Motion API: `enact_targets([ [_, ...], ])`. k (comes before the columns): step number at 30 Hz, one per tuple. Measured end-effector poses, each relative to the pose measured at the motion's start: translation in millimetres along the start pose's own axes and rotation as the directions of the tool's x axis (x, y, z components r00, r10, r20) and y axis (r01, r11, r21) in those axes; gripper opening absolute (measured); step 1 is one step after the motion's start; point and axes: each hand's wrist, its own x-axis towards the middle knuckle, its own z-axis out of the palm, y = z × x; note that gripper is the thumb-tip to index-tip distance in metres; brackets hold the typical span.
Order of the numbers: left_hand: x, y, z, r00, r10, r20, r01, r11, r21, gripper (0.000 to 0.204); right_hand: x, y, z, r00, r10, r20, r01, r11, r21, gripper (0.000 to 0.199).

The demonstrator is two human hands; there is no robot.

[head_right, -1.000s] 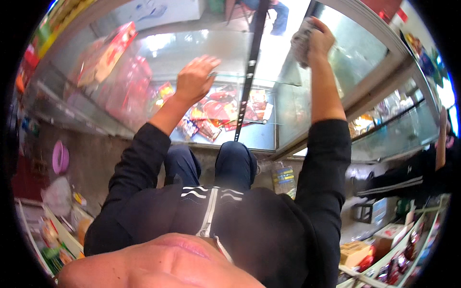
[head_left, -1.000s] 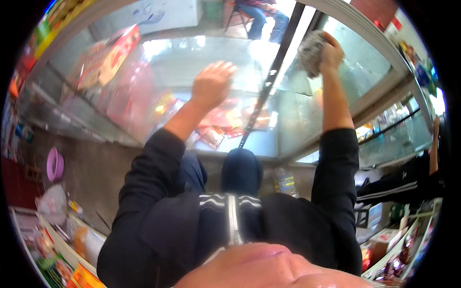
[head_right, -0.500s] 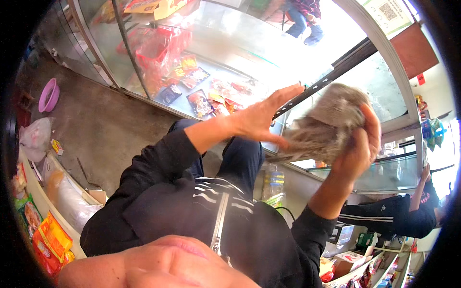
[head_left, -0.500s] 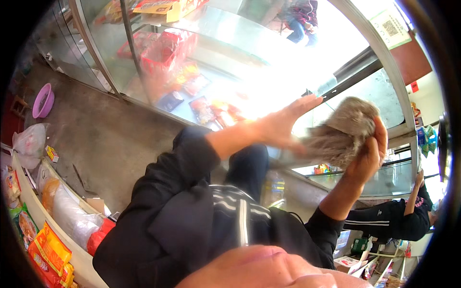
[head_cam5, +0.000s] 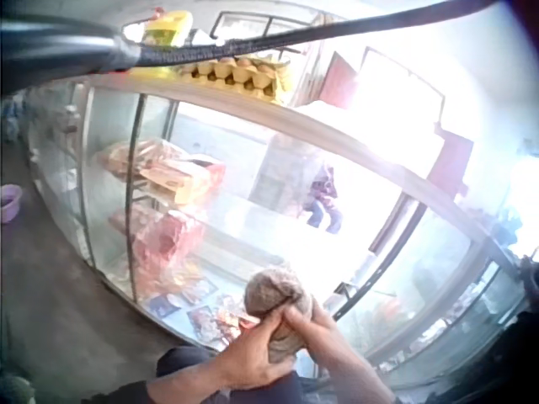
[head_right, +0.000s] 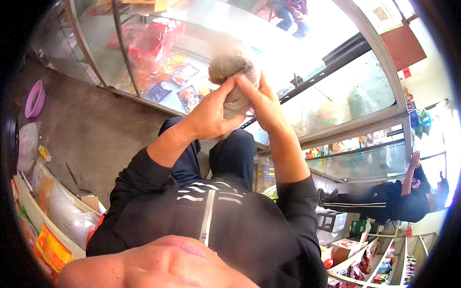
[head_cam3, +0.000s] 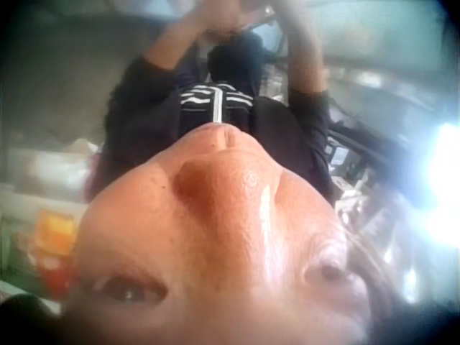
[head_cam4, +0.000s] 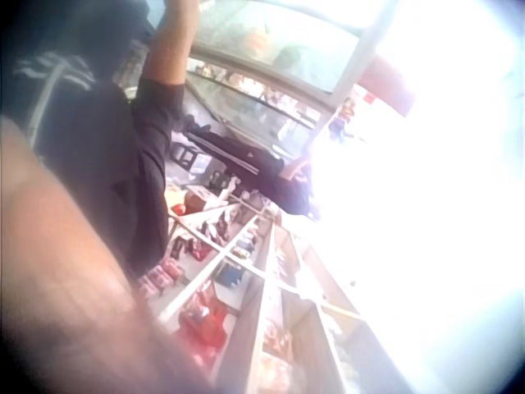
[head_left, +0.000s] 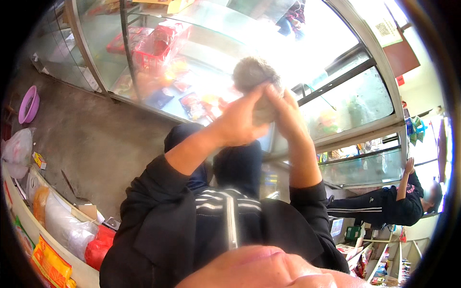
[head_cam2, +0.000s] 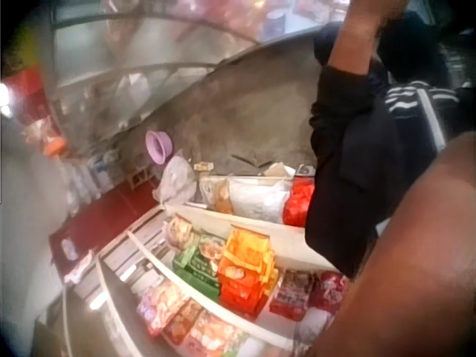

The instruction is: The person cleans the glass surface of a refrigerated display case using a cloth. They move various packaged food items, including boxes and plastic containers, aside to wipe the glass underneath and then return them to their original positions.

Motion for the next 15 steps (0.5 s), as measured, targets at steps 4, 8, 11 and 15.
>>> enact_targets([
  [4,29.8,13.6,-15.9,0.97,-0.166,0.178,0.215,0.927,-0.307,0.075,30.1,2.5,-24.3,0.982,0.151,-0.117,-0.081,0.885,0.459,0.035],
  [8,43.4,-27.3,-46.9,0.861,0.337,-0.381,-0.174,0.899,0.402,0.017,109.4,-37.7,-62.3,0.897,-0.007,-0.442,0.24,0.847,0.474,0.05],
  [11,56.7,-65.8,-75.5,0.716,0.49,-0.496,-0.156,0.806,0.571,0.016,221.3,-61.3,-104.7,0.911,-0.039,-0.41,0.277,0.794,0.541,0.062],
  [15,61.9,-136.2,-79.8,0.681,0.498,-0.537,-0.021,0.747,0.665,0.032,386.6,-1.9,-202.8,0.983,-0.063,-0.17,0.131,0.895,0.426,0.055],
])
